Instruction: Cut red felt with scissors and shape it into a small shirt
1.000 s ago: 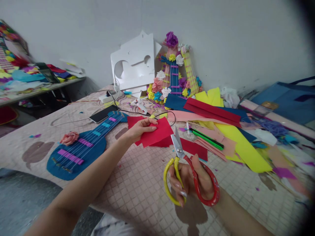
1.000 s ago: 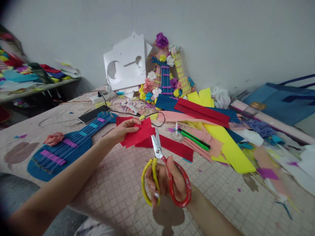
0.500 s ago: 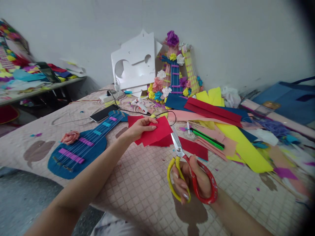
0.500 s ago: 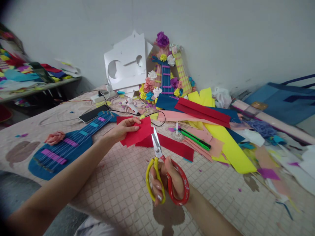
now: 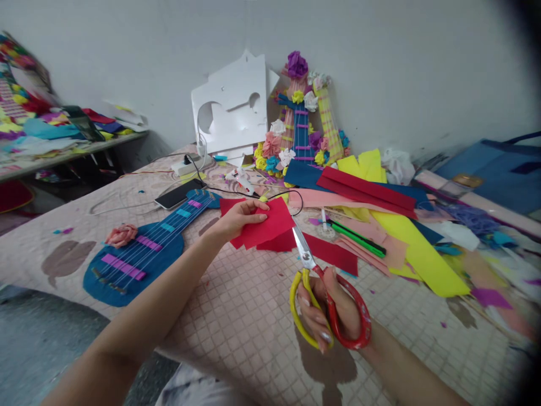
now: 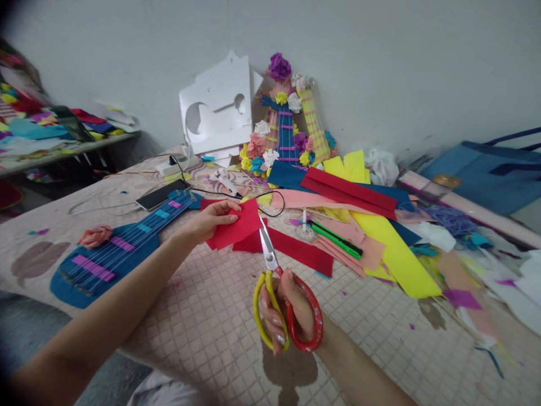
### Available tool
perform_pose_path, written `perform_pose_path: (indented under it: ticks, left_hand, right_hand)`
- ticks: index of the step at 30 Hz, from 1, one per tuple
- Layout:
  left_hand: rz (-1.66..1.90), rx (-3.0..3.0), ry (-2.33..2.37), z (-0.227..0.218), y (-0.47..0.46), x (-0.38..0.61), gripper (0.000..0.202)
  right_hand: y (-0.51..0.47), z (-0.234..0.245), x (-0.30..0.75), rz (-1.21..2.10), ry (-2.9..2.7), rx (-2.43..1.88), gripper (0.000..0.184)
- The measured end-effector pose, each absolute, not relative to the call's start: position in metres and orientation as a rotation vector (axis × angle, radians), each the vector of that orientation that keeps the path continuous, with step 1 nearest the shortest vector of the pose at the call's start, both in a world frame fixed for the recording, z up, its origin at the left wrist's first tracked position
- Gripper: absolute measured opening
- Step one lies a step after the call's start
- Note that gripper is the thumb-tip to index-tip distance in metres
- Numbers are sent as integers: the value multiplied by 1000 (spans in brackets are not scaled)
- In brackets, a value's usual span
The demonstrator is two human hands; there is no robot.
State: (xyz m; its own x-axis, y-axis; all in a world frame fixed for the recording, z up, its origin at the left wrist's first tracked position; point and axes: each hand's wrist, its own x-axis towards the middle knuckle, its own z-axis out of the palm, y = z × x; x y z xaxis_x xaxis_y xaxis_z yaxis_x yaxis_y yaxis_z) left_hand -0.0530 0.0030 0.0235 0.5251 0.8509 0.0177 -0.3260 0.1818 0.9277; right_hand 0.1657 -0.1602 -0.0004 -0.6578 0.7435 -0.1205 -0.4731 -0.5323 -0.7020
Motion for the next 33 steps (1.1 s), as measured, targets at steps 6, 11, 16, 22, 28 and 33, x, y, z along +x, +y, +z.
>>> perform_pose_path:
  ticks: [6,11,16,22,28,33]
  left_hand:
    - [892,1092,578,25,1,-53,27]
    - [871,1113,564,24,2,-52,26]
    - [892,1193,533,22,2,-50,23]
    - [917,1146,540,25,-1,-50,25]
    - [919,1166,544,25,1,-49,32]
    - [921,1201,536,26,-1,-48,33]
  right_hand:
    - [-163,1,164,2179,-866,-555,72]
    - [-163,1,164,2183,-858,-540,72]
    - [-163,5,164,2209,-863,-505,70]
    - [-163,4,165,2200,-870,-538,71]
    - [-164,1,165,2179,-883,-577,71]
    - [-164,2,165,2172,-888,-596,70]
